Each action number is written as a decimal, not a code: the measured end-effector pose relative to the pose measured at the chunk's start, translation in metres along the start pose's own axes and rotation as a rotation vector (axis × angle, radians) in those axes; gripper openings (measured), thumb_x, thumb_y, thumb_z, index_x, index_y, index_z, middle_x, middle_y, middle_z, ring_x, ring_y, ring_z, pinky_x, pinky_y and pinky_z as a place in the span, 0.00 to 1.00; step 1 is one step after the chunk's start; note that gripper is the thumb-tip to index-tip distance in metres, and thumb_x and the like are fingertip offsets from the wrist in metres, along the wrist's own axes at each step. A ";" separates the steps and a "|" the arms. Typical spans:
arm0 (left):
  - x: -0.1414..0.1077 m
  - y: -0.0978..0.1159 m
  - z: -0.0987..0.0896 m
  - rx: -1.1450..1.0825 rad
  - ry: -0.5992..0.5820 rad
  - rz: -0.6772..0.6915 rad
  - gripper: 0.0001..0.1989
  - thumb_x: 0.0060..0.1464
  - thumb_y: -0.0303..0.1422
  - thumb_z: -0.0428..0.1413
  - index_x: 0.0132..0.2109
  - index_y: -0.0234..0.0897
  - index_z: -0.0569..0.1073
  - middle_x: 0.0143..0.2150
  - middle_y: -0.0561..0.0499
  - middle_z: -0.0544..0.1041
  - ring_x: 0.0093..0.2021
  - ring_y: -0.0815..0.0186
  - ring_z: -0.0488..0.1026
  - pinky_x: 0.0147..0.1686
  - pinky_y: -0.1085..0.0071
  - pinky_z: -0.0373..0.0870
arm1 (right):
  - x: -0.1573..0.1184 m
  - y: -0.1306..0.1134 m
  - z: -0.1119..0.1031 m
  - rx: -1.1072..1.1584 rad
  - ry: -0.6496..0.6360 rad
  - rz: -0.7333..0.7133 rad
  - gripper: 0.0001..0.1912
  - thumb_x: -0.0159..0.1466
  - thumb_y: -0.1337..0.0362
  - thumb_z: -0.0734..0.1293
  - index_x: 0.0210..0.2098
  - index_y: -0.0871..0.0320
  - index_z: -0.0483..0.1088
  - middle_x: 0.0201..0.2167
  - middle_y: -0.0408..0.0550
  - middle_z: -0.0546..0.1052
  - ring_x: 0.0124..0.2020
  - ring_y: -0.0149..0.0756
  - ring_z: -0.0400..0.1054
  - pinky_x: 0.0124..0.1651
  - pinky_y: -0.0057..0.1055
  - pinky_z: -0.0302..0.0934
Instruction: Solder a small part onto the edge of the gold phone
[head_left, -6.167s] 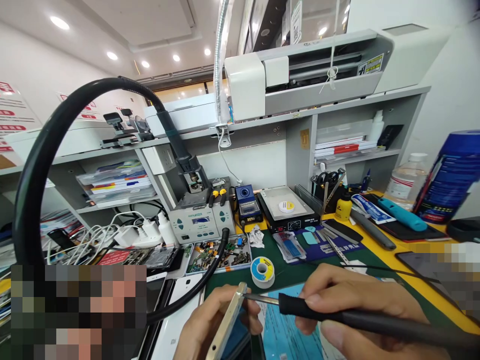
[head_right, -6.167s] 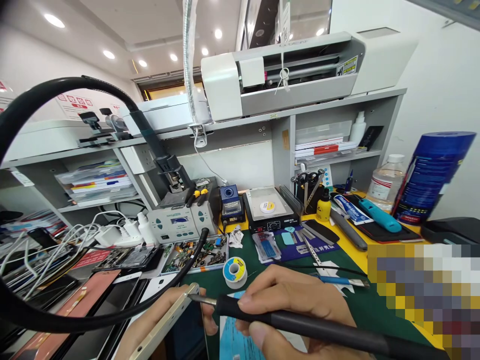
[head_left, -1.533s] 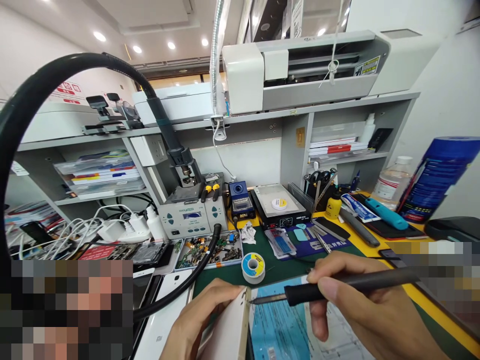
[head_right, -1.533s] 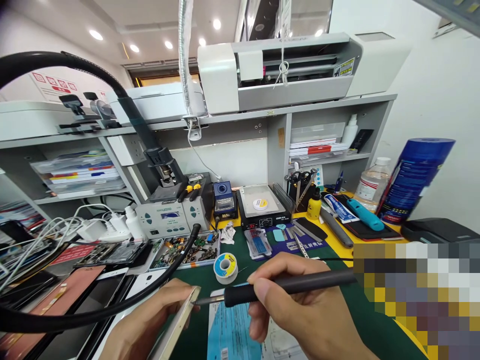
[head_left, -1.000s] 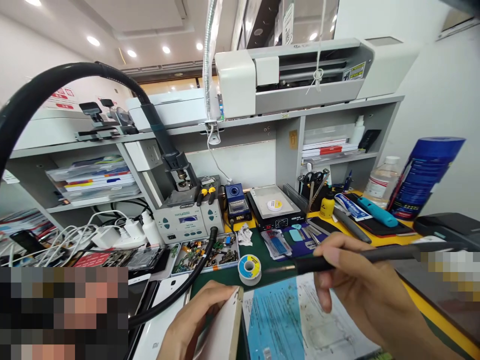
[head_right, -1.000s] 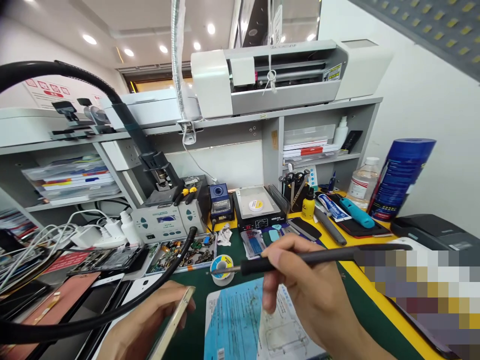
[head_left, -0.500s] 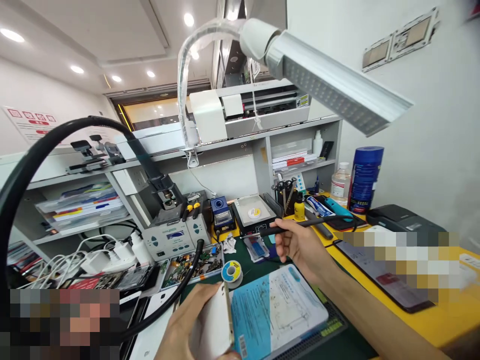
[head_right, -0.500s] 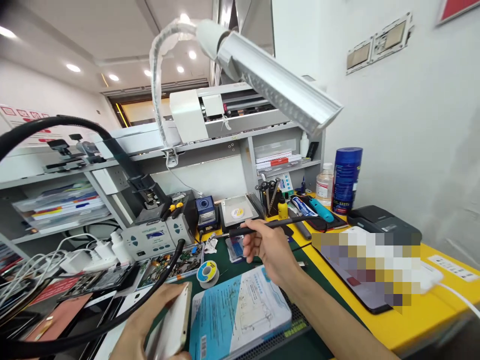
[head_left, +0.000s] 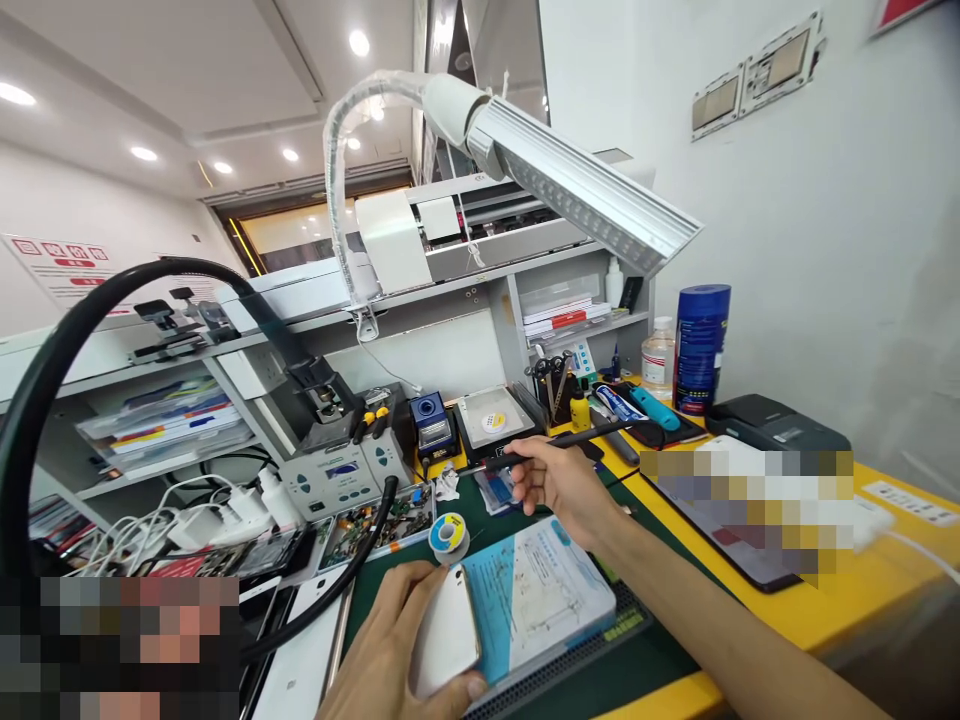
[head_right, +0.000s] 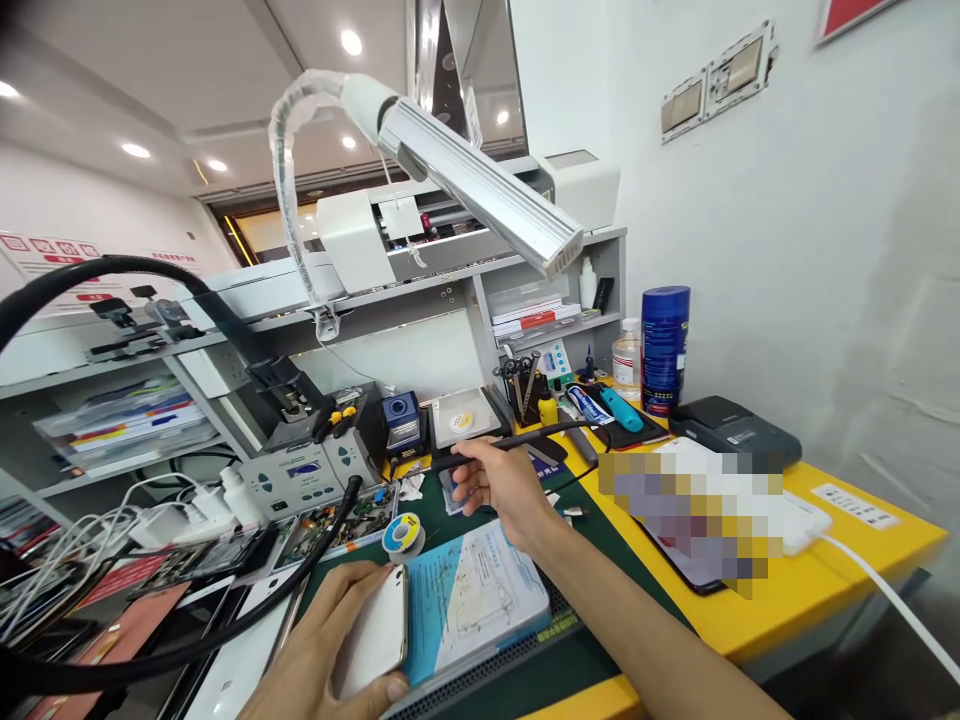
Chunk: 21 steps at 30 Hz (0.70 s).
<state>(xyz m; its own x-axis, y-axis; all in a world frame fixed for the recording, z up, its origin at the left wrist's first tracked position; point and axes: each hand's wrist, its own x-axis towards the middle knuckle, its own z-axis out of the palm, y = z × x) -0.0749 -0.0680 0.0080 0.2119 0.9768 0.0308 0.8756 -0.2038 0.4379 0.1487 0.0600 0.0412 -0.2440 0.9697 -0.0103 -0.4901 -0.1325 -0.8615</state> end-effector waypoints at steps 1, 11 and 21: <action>0.000 -0.002 0.000 0.001 -0.007 -0.004 0.35 0.52 0.39 0.62 0.66 0.38 0.66 0.64 0.38 0.65 0.63 0.47 0.68 0.63 0.53 0.67 | 0.000 0.000 0.000 0.000 0.000 0.000 0.06 0.60 0.64 0.71 0.31 0.62 0.76 0.20 0.45 0.77 0.18 0.31 0.71 0.16 0.22 0.63; -0.011 -0.013 0.003 0.045 0.001 0.034 0.33 0.60 0.41 0.56 0.70 0.40 0.60 0.66 0.37 0.59 0.65 0.45 0.64 0.65 0.47 0.63 | 0.002 0.001 -0.002 -0.006 -0.008 -0.011 0.07 0.60 0.64 0.72 0.29 0.63 0.76 0.20 0.46 0.77 0.18 0.31 0.71 0.16 0.23 0.64; -0.003 -0.024 -0.004 0.009 0.046 0.100 0.31 0.62 0.48 0.55 0.69 0.48 0.61 0.64 0.42 0.61 0.62 0.48 0.67 0.62 0.52 0.67 | 0.001 -0.001 -0.001 -0.017 0.001 -0.009 0.07 0.60 0.64 0.72 0.30 0.63 0.76 0.20 0.46 0.77 0.18 0.31 0.71 0.16 0.23 0.64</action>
<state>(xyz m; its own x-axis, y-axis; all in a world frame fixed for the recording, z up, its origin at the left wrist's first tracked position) -0.0983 -0.0658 0.0012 0.2787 0.9535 0.1151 0.8551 -0.3009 0.4222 0.1498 0.0616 0.0410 -0.2385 0.9711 -0.0027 -0.4784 -0.1199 -0.8699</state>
